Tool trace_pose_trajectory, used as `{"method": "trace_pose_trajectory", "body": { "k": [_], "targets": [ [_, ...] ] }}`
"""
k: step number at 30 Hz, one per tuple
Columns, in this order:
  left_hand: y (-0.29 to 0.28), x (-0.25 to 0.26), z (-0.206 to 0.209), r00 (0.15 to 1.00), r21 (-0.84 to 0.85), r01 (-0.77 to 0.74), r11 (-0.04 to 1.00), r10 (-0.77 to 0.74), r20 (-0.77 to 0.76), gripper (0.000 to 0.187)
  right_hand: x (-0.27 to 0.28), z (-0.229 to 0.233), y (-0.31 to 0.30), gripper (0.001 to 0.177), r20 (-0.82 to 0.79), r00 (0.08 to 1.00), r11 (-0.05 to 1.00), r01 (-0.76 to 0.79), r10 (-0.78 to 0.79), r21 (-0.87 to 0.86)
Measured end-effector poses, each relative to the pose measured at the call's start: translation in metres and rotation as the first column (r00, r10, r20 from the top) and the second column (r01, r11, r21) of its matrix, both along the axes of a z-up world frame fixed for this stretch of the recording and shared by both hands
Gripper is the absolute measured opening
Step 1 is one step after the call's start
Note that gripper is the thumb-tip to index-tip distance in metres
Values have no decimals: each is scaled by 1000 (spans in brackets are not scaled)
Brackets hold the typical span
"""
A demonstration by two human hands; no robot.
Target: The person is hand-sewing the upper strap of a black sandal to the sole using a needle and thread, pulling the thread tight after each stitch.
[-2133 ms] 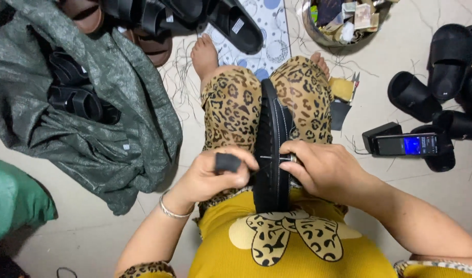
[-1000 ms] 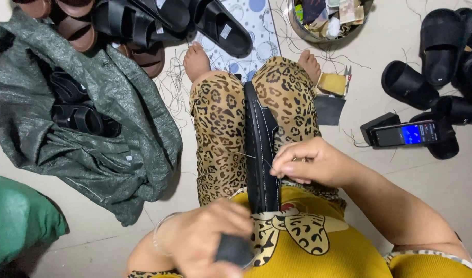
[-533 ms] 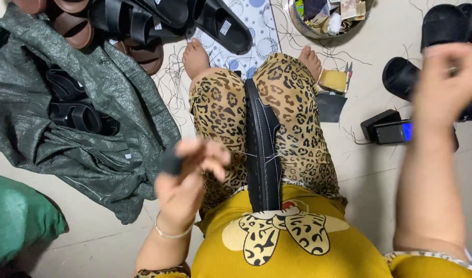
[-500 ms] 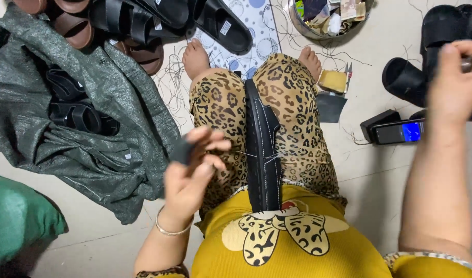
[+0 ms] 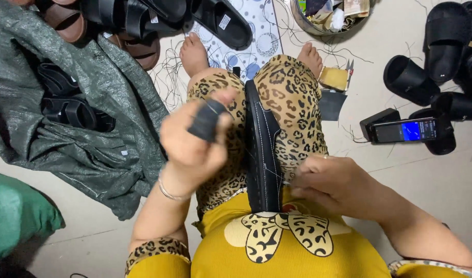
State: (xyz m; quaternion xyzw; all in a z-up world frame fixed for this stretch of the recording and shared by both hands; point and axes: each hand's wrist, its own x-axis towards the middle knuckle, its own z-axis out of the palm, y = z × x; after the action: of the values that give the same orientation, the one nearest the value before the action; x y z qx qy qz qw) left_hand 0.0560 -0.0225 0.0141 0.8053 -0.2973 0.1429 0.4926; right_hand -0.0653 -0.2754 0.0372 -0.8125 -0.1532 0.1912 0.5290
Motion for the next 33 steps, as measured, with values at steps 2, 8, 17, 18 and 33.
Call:
{"method": "trace_pose_trajectory", "body": {
  "k": [2, 8, 17, 18, 33],
  "targets": [
    [-5, 16, 26, 946, -174, -32, 984, -26, -324, 26, 10, -2, 8, 23, 26, 999, 977, -29, 24, 212],
    [35, 51, -49, 455, -829, -365, 424, -696, -556, 41, 14, -51, 14, 41, -466, 882, 648, 399, -76, 649],
    [101, 10, -26, 789, 505, -354, 787, 542, -291, 19, 17, -21, -38, 43, 50, 969, 942, 249, -244, -225],
    [77, -3, -9, 810, 199, -312, 929, 370, -455, 23, 19, -13, -27, 40, 66, 996, 996, 69, -66, -48],
    [26, -49, -23, 746, 260, 536, 803, -307, -591, 105, 5, -21, -17, 56, 27, 912, 727, -310, 410, -612]
  ]
}}
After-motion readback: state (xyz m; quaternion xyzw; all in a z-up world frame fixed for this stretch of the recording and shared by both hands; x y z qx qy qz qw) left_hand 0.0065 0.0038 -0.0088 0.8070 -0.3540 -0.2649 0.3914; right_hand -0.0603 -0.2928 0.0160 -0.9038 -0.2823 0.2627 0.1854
